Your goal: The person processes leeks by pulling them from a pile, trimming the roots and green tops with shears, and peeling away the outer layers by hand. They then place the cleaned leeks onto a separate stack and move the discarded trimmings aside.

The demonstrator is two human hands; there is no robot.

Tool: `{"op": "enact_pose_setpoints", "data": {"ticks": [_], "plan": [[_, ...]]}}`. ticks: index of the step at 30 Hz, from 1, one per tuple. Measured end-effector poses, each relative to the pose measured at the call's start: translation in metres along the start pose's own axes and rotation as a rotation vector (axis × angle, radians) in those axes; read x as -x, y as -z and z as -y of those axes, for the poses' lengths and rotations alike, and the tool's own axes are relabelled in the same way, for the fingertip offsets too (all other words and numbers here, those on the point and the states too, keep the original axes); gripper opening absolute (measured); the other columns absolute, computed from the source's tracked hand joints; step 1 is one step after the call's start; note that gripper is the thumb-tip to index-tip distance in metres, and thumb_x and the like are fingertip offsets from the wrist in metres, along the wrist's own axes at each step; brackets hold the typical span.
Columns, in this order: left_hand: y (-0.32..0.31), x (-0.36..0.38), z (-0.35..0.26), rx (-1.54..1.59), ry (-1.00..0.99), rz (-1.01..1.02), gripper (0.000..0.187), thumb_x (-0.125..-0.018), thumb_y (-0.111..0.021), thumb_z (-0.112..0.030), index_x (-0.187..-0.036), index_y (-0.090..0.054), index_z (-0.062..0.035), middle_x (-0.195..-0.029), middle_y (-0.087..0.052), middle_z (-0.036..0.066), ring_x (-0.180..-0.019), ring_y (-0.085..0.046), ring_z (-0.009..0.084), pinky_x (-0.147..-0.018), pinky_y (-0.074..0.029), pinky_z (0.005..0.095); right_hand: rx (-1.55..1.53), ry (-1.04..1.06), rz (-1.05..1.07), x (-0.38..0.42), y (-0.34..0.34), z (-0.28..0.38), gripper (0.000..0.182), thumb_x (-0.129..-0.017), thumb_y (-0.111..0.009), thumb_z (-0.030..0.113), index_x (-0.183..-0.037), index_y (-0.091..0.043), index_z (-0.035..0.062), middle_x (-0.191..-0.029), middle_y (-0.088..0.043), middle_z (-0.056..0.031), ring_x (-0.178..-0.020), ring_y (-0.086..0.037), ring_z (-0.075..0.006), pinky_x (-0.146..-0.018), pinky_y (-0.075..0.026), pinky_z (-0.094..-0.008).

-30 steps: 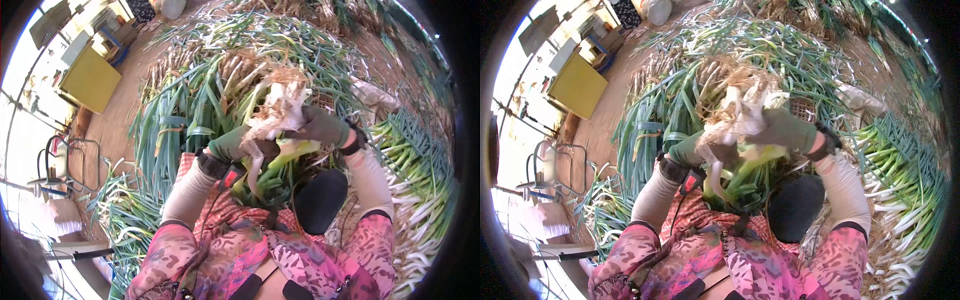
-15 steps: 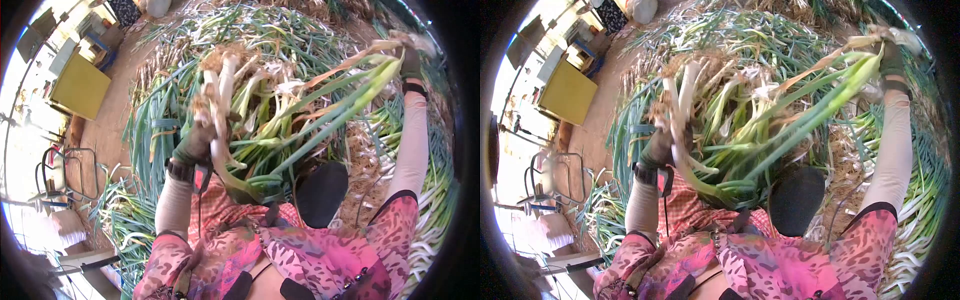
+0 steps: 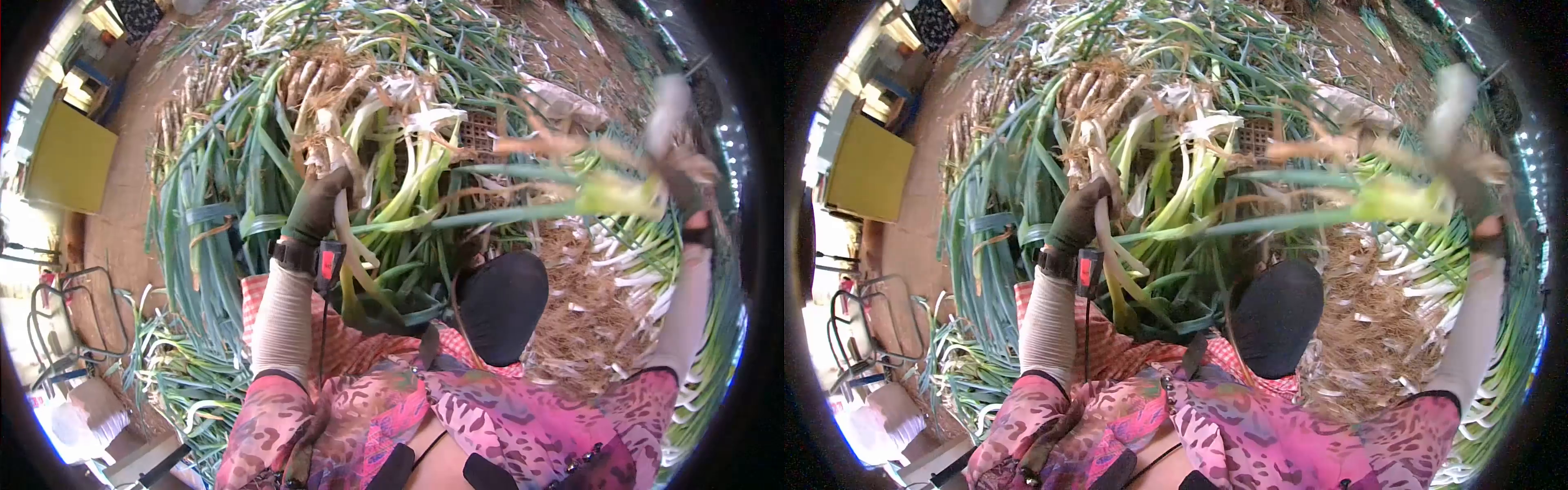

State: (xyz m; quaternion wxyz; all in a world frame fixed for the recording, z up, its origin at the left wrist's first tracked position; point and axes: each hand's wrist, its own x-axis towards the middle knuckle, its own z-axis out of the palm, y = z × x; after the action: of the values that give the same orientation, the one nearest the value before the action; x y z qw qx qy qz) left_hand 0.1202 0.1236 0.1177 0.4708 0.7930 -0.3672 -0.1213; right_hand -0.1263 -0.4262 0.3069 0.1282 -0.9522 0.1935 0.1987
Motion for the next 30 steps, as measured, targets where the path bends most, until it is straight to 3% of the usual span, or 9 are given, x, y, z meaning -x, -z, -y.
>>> {"op": "enact_pose_setpoints", "data": {"ticks": [5,8,11,17,20,22,24,27,30], "plan": [[-0.016,-0.008,-0.008,0.309,0.086,0.074,0.016,-0.088,-0.053,-0.004,-0.100,-0.062,-0.0094,-0.083,-0.064,0.005,-0.072,-0.063,0.0145,-0.067,-0.051,0.0265,0.479,0.090,0.301,-0.052,-0.052,0.053,0.029,-0.074,-0.068,0.033,-0.084,-0.069,0.0065,-0.087,-0.065,-0.0161,-0.087,-0.064,-0.0276,-0.078,-0.049,-0.0395],[-0.018,-0.006,-0.010,0.561,0.418,0.131,0.019,-0.085,-0.059,-0.016,-0.101,-0.063,-0.0064,-0.083,-0.064,0.005,-0.073,-0.062,0.0144,-0.068,-0.050,0.0291,0.263,0.684,-0.364,-0.164,0.001,0.036,0.020,-0.083,-0.058,0.016,-0.099,-0.068,0.0086,-0.101,-0.066,-0.0165,-0.093,-0.064,-0.0311,-0.084,-0.050,-0.0402],[-0.015,-0.004,-0.028,0.577,0.568,0.197,0.031,-0.078,-0.066,-0.023,-0.098,-0.063,-0.0009,-0.082,-0.063,0.004,-0.075,-0.059,0.0154,-0.070,-0.046,0.0280,0.054,0.357,-1.200,-0.226,0.101,0.064,0.024,-0.090,-0.053,0.012,-0.110,-0.059,0.0003,-0.104,-0.065,-0.0186,-0.095,-0.064,-0.0306,-0.078,-0.050,-0.0380],[-0.024,-0.002,-0.026,0.633,0.529,-0.036,0.025,-0.075,-0.067,-0.023,-0.085,-0.066,-0.0004,-0.082,-0.064,0.007,-0.076,-0.061,0.0162,-0.069,-0.048,0.0286,0.308,0.942,-0.594,-0.276,-0.053,0.257,0.021,-0.089,-0.057,0.016,-0.106,-0.064,0.0055,-0.103,-0.066,-0.0100,-0.091,-0.062,-0.0205,-0.078,-0.049,-0.0325],[-0.025,0.002,-0.019,0.609,0.429,-0.124,0.027,-0.076,-0.068,-0.023,-0.088,-0.066,0.0014,-0.083,-0.065,0.008,-0.075,-0.062,0.0148,-0.070,-0.048,0.0278,-0.001,0.716,0.015,-0.234,-0.184,0.306,0.039,-0.088,-0.057,0.030,-0.121,-0.058,0.0100,-0.134,-0.052,-0.0090,-0.113,-0.056,-0.0225,-0.100,-0.043,-0.0334],[-0.020,0.006,-0.017,0.691,0.483,-0.168,0.026,-0.078,-0.068,-0.021,-0.091,-0.066,0.0019,-0.083,-0.065,0.008,-0.075,-0.062,0.0149,-0.070,-0.049,0.0278,0.354,0.924,-0.546,-0.217,-0.245,0.271,0.051,-0.082,-0.065,0.038,-0.122,-0.058,0.0088,-0.119,-0.061,-0.0141,-0.108,-0.058,-0.0301,-0.098,-0.043,-0.0402],[-0.009,0.008,-0.032,0.859,0.652,-0.196,0.027,-0.078,-0.069,-0.019,-0.094,-0.065,0.0025,-0.084,-0.065,0.007,-0.075,-0.062,0.0156,-0.070,-0.049,0.0281,0.436,0.860,-0.539,-0.218,-0.236,0.232,0.053,-0.080,-0.065,0.041,-0.124,-0.058,0.0108,-0.108,-0.066,-0.0139,-0.102,-0.061,-0.0319,-0.094,-0.045,-0.0425],[-0.005,0.017,-0.033,0.865,0.656,-0.190,0.029,-0.079,-0.068,-0.020,-0.097,-0.064,0.0029,-0.084,-0.065,0.006,-0.075,-0.062,0.0160,-0.071,-0.049,0.0283,0.317,0.104,-0.116,-0.243,-0.208,0.126,0.059,-0.076,-0.069,0.043,-0.126,-0.057,0.0139,-0.103,-0.067,-0.0155,-0.090,-0.064,-0.0339,-0.085,-0.048,-0.0447],[-0.002,0.018,-0.030,0.689,0.557,-0.137,0.026,-0.080,-0.065,-0.020,-0.094,-0.065,0.0028,-0.084,-0.065,0.006,-0.076,-0.061,0.0160,-0.072,-0.048,0.0280,0.704,-0.155,-0.385,-0.241,-0.180,0.042,0.046,-0.081,-0.064,0.040,-0.117,-0.063,0.0102,-0.100,-0.068,-0.0160,-0.089,-0.066,-0.0332,-0.080,-0.050,-0.0445]]}}
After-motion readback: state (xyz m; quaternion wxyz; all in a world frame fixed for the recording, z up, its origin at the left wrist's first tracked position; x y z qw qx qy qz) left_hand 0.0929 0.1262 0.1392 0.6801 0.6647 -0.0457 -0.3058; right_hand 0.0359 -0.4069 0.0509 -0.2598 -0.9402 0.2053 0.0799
